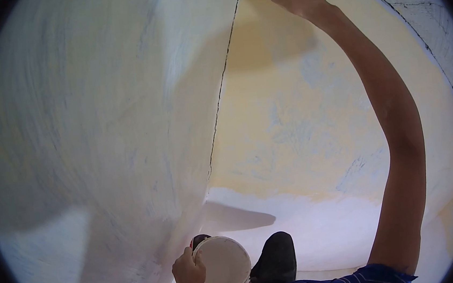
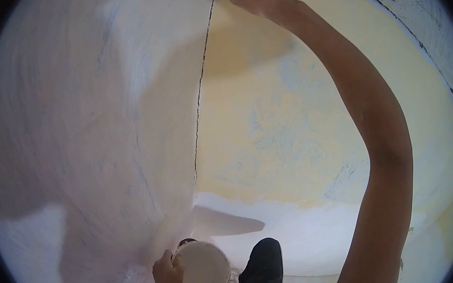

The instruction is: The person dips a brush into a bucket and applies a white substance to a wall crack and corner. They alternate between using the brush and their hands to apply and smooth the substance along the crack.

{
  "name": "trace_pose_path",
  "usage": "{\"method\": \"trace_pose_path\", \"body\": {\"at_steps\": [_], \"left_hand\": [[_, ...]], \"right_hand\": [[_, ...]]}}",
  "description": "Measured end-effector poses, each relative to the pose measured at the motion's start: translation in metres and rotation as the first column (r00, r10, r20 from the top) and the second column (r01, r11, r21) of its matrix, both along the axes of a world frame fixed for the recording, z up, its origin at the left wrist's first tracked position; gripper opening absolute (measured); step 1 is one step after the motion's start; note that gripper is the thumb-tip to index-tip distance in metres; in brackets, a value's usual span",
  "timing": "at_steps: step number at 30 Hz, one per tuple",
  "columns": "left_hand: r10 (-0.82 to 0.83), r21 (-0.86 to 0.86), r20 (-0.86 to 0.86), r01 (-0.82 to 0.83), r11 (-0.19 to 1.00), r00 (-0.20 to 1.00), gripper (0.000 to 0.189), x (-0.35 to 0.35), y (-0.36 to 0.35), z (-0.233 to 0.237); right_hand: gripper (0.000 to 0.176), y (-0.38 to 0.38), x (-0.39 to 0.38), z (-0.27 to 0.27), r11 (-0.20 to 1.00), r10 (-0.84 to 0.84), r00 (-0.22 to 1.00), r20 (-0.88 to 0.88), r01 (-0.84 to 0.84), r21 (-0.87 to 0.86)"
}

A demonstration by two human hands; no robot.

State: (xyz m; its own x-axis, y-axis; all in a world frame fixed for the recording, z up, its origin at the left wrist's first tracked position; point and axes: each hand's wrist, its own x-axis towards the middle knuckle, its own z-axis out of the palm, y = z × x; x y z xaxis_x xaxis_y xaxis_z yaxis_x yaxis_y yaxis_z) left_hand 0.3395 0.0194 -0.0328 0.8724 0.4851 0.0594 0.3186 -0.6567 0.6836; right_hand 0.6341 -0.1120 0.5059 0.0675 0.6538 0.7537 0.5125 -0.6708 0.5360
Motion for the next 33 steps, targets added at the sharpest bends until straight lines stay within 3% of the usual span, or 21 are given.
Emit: {"method": "trace_pose_path", "body": {"at_steps": [1,2,4,5,7,10,13,19,22,25,29,31,33], "left_hand": [[0.004,0.006,0.007,-0.004,1.0,1.0,0.029,0.0,-0.001,-0.001],[0.004,0.004,0.007,-0.004,1.0,1.0,0.029,0.0,0.0,-0.001],[-0.002,0.007,0.001,0.002,1.0,1.0,0.03,0.001,0.0,-0.001],[0.0,0.007,0.001,0.0,1.0,1.0,0.03,0.001,0.0,0.0],[-0.008,0.0,-0.004,0.008,1.0,1.0,0.031,0.002,-0.001,0.002],[0.001,0.001,-0.004,-0.001,1.0,1.0,0.03,0.005,-0.003,0.002],[-0.002,0.024,0.001,0.002,1.0,1.0,0.03,0.006,-0.005,-0.001],[-0.007,0.011,-0.009,0.007,1.0,1.0,0.03,0.002,-0.002,0.003],[0.012,0.008,0.003,-0.012,1.0,1.0,0.03,-0.002,0.001,0.0],[-0.001,0.004,0.011,0.001,1.0,1.0,0.03,-0.004,0.005,-0.001],[0.014,-0.001,-0.001,-0.014,1.0,1.0,0.029,0.002,-0.003,-0.001],[0.018,0.013,-0.004,-0.018,1.0,1.0,0.03,0.004,-0.006,-0.003],[0.023,0.011,-0.008,-0.023,1.0,1.0,0.03,0.005,-0.009,0.002]], "right_hand": [[0.028,0.0,-0.017,-0.003,0.999,0.038,0.98,-0.193,-0.033,0.032],[0.028,0.001,-0.023,0.003,0.999,0.038,0.98,-0.193,-0.032,0.03],[0.03,0.001,-0.028,0.017,0.978,0.05,0.974,-0.22,-0.003,0.208],[0.03,0.0,-0.027,0.025,0.978,0.051,0.974,-0.22,-0.004,0.207],[0.034,-0.002,-0.019,0.045,0.968,0.113,0.993,-0.022,-0.105,0.23],[0.036,-0.002,-0.009,0.061,0.979,0.011,0.999,0.045,-0.02,0.204],[0.038,-0.008,0.004,0.049,0.98,0.126,0.991,0.048,-0.132,0.151],[0.034,-0.026,-0.004,0.012,0.962,0.044,0.998,-0.045,-0.03,0.272],[0.032,-0.027,-0.007,0.011,0.977,0.008,0.999,0.05,-0.019,0.211],[0.029,-0.012,-0.031,0.029,0.955,0.014,1.0,-0.016,-0.008,0.297],[0.028,-0.004,-0.02,0.047,0.974,0.075,0.997,0.025,-0.079,0.213],[0.03,-0.001,0.007,0.054,1.0,0.016,0.97,0.244,-0.02,0.013],[0.03,-0.005,0.018,0.036,1.0,0.011,0.976,0.217,-0.01,-0.006]]}}
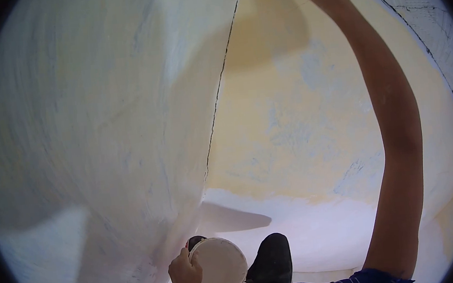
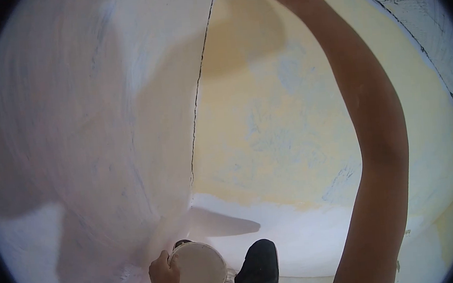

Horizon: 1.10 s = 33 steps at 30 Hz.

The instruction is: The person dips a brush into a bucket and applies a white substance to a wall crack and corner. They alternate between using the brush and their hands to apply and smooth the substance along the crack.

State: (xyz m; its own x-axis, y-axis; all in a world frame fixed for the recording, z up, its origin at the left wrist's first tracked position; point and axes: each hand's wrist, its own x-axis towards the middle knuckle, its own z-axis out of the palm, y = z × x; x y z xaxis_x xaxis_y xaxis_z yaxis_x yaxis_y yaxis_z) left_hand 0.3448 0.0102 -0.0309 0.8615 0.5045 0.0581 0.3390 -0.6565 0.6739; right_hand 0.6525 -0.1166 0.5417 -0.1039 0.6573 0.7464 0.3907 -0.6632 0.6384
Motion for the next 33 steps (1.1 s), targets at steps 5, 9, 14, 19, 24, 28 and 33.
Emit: {"method": "trace_pose_path", "body": {"at_steps": [5,9,14,19,24,28,33], "left_hand": [[-0.023,0.008,0.002,0.023,1.0,1.0,0.03,0.001,0.001,0.0],[-0.034,0.002,0.0,0.034,0.999,0.999,0.03,-0.001,0.004,0.003],[-0.047,0.0,0.005,0.047,0.999,0.999,0.03,-0.001,0.004,0.002],[-0.017,0.034,0.027,0.016,0.999,0.999,0.029,0.0,-0.003,0.003],[-0.024,0.032,0.034,0.023,0.999,0.999,0.029,-0.002,-0.002,0.001],[-0.029,0.006,0.028,0.029,1.0,0.999,0.029,-0.004,-0.002,0.003],[-0.041,0.02,-0.001,0.041,0.999,0.999,0.029,-0.002,0.001,0.001]], "right_hand": [[0.023,-0.01,0.03,-0.085,0.993,0.118,0.983,0.139,-0.113,-0.047],[0.025,-0.006,-0.004,-0.091,0.983,0.18,0.935,-0.304,-0.182,0.02],[0.031,-0.002,-0.036,-0.021,0.984,0.046,0.988,-0.149,-0.019,0.178],[0.033,-0.003,0.029,-0.027,0.999,-0.049,0.982,0.184,0.051,-0.01],[0.02,0.002,0.041,-0.138,0.96,0.184,0.97,0.156,-0.144,-0.239],[0.022,0.004,-0.004,-0.159,0.982,0.054,0.941,-0.333,-0.11,-0.151],[0.029,0.004,-0.027,-0.071,0.99,0.131,0.95,-0.284,-0.111,0.086]]}}
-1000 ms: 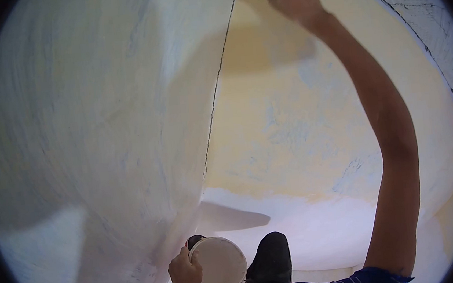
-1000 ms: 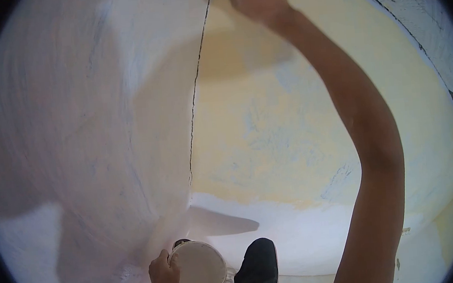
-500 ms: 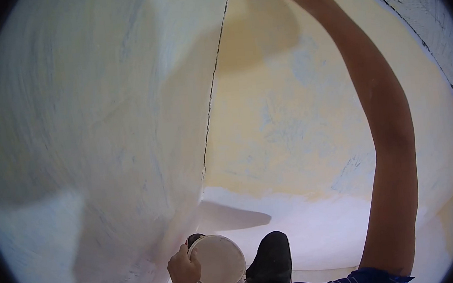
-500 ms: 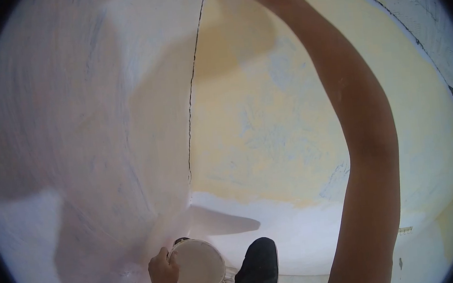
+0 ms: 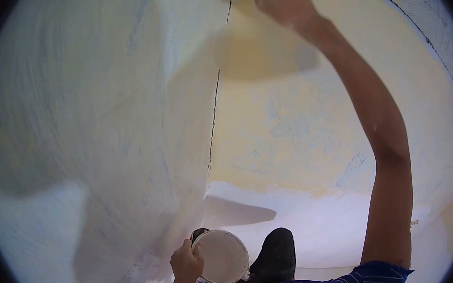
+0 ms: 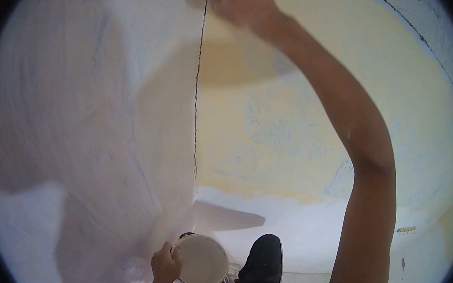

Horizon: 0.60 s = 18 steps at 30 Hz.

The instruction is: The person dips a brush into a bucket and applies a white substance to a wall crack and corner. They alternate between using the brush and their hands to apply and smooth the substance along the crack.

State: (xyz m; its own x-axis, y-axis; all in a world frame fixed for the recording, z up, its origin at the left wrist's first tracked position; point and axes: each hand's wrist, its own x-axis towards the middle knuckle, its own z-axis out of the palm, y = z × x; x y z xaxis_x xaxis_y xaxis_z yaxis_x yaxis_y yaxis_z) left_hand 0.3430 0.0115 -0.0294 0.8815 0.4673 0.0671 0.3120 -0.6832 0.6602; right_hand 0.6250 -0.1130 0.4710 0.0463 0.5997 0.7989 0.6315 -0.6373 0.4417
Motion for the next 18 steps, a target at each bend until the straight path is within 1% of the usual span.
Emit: {"method": "trace_pose_path", "body": {"at_steps": [1,2,3,4,5,7,9,11,12,13,14,15,16,17,18], "left_hand": [[0.002,0.012,0.002,-0.002,1.0,1.0,0.03,0.0,-0.001,0.0],[0.002,0.012,-0.002,-0.002,1.0,1.0,0.03,0.0,-0.003,0.001],[0.005,0.001,-0.003,-0.005,1.0,1.0,0.03,0.001,-0.004,0.003],[0.007,-0.01,-0.003,-0.007,1.0,1.0,0.03,0.001,-0.005,0.004],[0.006,-0.01,-0.006,-0.006,1.0,1.0,0.03,0.001,-0.006,0.004],[0.016,0.009,0.004,-0.016,1.0,1.0,0.03,0.0,-0.007,0.002],[0.017,-0.003,0.013,-0.017,1.0,1.0,0.029,-0.001,-0.007,0.003],[0.019,-0.013,0.02,-0.019,1.0,1.0,0.029,-0.002,-0.008,0.004],[0.021,-0.003,0.03,-0.02,1.0,0.999,0.029,-0.001,-0.009,0.002],[0.02,0.01,0.04,-0.021,1.0,0.999,0.029,-0.003,-0.008,0.001],[0.025,0.014,0.039,-0.025,1.0,0.999,0.029,-0.004,-0.007,0.001],[0.025,0.002,0.023,-0.025,1.0,0.999,0.029,-0.004,-0.007,0.002],[0.022,-0.012,0.007,-0.022,1.0,1.0,0.029,-0.004,-0.008,0.002],[0.024,-0.013,0.01,-0.024,1.0,1.0,0.029,-0.005,-0.008,0.002],[0.021,-0.011,0.013,-0.02,1.0,1.0,0.029,-0.005,-0.007,0.003]], "right_hand": [[0.038,0.001,-0.014,0.018,0.993,-0.118,0.992,-0.051,0.117,-0.014],[0.038,0.002,0.003,0.028,0.993,-0.117,0.992,-0.054,0.116,-0.015],[0.037,0.002,0.032,0.039,0.993,-0.121,0.971,0.205,0.121,0.014],[0.036,0.002,0.052,0.038,0.992,-0.126,0.884,0.45,0.119,0.044],[0.036,0.0,0.061,0.024,0.992,-0.127,0.885,0.448,0.12,0.044],[0.021,-0.002,0.073,-0.017,0.962,-0.12,0.853,0.509,0.227,-0.153],[0.022,0.0,0.09,-0.069,0.973,0.134,0.808,0.574,0.001,-0.229],[0.02,0.002,0.065,-0.124,0.967,0.181,0.914,0.363,-0.099,-0.233],[0.02,0.001,0.051,-0.144,0.967,0.184,0.916,0.357,-0.105,-0.231],[0.018,-0.001,0.036,-0.16,0.966,0.152,0.982,0.116,-0.123,-0.225],[0.017,0.0,0.029,-0.168,0.966,0.116,0.985,-0.13,-0.143,-0.217],[0.017,0.002,0.027,-0.166,0.966,0.122,0.984,-0.127,-0.147,-0.214],[0.017,0.001,0.026,-0.165,0.976,0.137,0.915,-0.379,-0.191,-0.109],[0.021,0.0,0.024,-0.163,0.979,0.165,0.781,-0.603,-0.203,0.005],[0.021,-0.002,0.026,-0.156,0.979,0.167,0.782,-0.6,-0.204,0.005]]}}
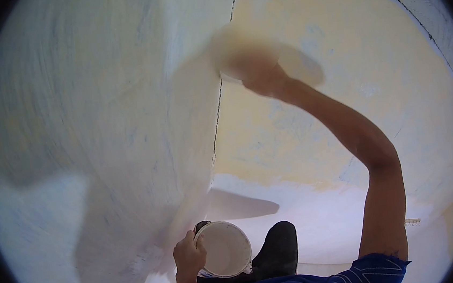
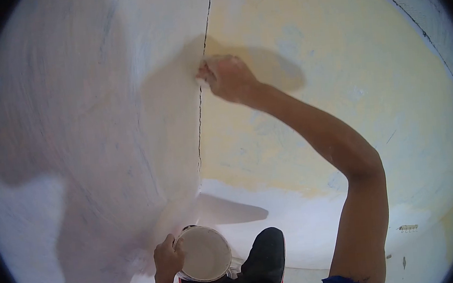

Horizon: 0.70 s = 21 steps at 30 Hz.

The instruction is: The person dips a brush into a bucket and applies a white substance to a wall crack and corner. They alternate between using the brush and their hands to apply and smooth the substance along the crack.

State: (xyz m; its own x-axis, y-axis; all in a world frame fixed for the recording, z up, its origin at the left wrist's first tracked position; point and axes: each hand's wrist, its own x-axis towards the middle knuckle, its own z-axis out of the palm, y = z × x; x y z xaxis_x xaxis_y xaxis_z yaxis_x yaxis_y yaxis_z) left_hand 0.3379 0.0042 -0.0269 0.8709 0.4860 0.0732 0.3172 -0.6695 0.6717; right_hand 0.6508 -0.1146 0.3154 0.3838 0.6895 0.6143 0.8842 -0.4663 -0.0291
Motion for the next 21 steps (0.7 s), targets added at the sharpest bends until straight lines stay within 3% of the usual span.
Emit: {"method": "trace_pose_path", "body": {"at_steps": [2,4,6,9,12,13,15,17,19,21], "left_hand": [[-0.004,0.001,0.003,0.004,1.0,1.0,0.029,0.0,0.0,0.0],[-0.006,0.007,0.001,0.006,1.0,1.0,0.029,0.001,0.0,-0.001],[-0.004,0.01,0.017,0.004,1.0,1.0,0.029,0.003,0.0,-0.002],[0.001,0.008,0.039,-0.001,1.0,0.999,0.03,0.004,-0.003,-0.004],[0.017,0.001,0.044,-0.017,1.0,0.999,0.031,0.005,0.0,-0.004],[0.022,-0.008,0.036,-0.022,1.0,0.999,0.031,0.005,-0.001,-0.004],[0.019,-0.023,0.032,-0.018,1.0,0.999,0.032,0.004,0.001,-0.002],[0.014,-0.034,0.027,-0.013,0.999,1.0,0.032,0.004,0.002,0.0],[0.009,-0.093,0.029,-0.006,0.996,1.0,0.033,0.005,0.004,0.001],[-0.002,-0.096,0.02,0.004,0.995,1.0,0.033,0.005,0.006,0.0]], "right_hand": [[0.028,-0.001,0.01,0.03,0.995,-0.056,0.998,-0.007,0.056,0.078],[0.031,0.003,0.013,0.072,0.984,-0.177,0.956,0.234,0.17,0.051],[0.021,0.005,0.01,0.116,0.988,-0.15,0.902,0.405,0.121,0.097],[0.035,0.015,0.0,0.168,0.968,-0.251,0.805,0.537,0.224,0.117],[0.035,0.019,-0.016,0.182,0.945,-0.293,0.718,0.632,0.318,0.077],[0.035,0.019,-0.009,0.177,0.945,-0.29,0.721,0.629,0.318,0.071],[0.032,0.016,0.023,0.153,0.952,-0.184,0.375,0.909,0.298,0.07],[0.016,0.011,0.055,0.103,0.995,-0.018,0.313,0.95,0.1,-0.015],[0.013,0.007,0.072,0.039,0.994,0.094,0.25,0.964,-0.082,-0.076],[0.018,0.009,0.063,-0.026,0.996,0.085,0.303,0.949,-0.047,-0.074]]}}
